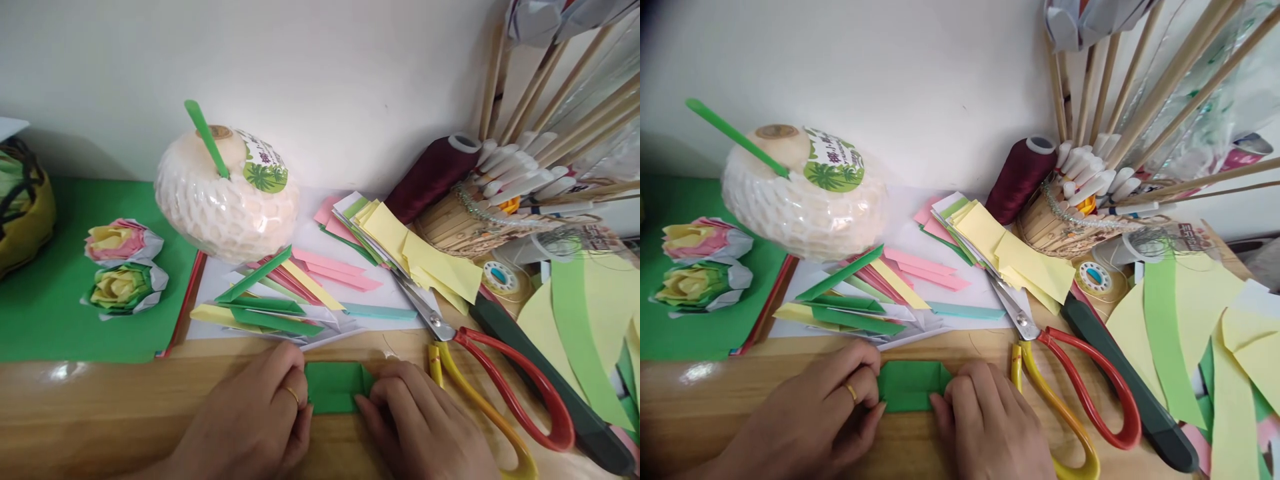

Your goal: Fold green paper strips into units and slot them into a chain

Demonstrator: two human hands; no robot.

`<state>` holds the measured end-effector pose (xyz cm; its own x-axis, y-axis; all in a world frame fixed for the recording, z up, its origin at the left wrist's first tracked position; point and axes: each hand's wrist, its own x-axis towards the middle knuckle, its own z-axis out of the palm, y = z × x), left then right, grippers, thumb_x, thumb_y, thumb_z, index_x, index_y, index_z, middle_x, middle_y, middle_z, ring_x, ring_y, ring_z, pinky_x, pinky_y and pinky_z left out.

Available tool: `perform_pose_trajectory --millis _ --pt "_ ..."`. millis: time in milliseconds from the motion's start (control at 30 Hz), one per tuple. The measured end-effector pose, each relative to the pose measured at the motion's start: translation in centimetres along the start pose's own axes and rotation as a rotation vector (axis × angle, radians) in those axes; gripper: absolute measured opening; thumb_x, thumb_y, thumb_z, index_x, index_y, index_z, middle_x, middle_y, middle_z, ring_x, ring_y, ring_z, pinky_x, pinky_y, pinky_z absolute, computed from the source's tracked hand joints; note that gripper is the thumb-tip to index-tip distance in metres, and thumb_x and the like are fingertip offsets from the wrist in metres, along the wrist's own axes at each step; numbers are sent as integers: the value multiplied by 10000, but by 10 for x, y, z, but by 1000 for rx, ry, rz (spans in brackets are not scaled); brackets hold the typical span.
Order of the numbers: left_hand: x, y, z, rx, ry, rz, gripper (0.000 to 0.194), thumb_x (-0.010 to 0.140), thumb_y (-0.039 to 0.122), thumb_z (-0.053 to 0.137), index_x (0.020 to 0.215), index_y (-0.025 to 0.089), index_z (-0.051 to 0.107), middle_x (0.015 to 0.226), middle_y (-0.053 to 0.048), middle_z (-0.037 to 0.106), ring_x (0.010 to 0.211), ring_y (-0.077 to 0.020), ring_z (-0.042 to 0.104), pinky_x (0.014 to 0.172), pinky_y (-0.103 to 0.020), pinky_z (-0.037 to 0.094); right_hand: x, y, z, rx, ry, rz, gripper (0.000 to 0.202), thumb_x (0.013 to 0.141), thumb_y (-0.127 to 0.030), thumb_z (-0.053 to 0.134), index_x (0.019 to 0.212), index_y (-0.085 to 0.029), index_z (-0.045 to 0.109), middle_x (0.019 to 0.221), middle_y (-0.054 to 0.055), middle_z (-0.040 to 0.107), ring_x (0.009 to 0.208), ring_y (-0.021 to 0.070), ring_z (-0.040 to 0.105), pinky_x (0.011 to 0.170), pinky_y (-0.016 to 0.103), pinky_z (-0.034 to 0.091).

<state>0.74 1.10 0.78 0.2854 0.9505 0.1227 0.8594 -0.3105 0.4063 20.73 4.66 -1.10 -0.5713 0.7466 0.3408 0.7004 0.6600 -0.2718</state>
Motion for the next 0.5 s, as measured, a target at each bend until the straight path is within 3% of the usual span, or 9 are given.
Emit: perform_pose_trajectory --millis 100,233,500 --pt "0 4 -3 -30 -73 -126 161 810 156 376 723 215 498 766 5 607 542 -112 565 469 -206 400 3 0 -5 6 -16 -14 315 948 -278 367 664 -201 481 662 16 568 565 130 555 506 246 377" --pt "2 6 -2 -154 -156 -364 61 814 296 497 829 250 535 611 63 598 474 -123 553 403 -197 348 6 1 -11 21 -42 -43 288 941 -275 391 690 -197 507 657 13 573 551 128 555 493 243 379" --pt "-5 0 3 -79 -218 -204 123 853 361 504 829 254 559 740 46 641 613 -149 618 507 -227 405 9 3 -20 76 -107 -103 265 950 -250 357 822 -190 581 764 30 624 650 123 580 550 231 412"
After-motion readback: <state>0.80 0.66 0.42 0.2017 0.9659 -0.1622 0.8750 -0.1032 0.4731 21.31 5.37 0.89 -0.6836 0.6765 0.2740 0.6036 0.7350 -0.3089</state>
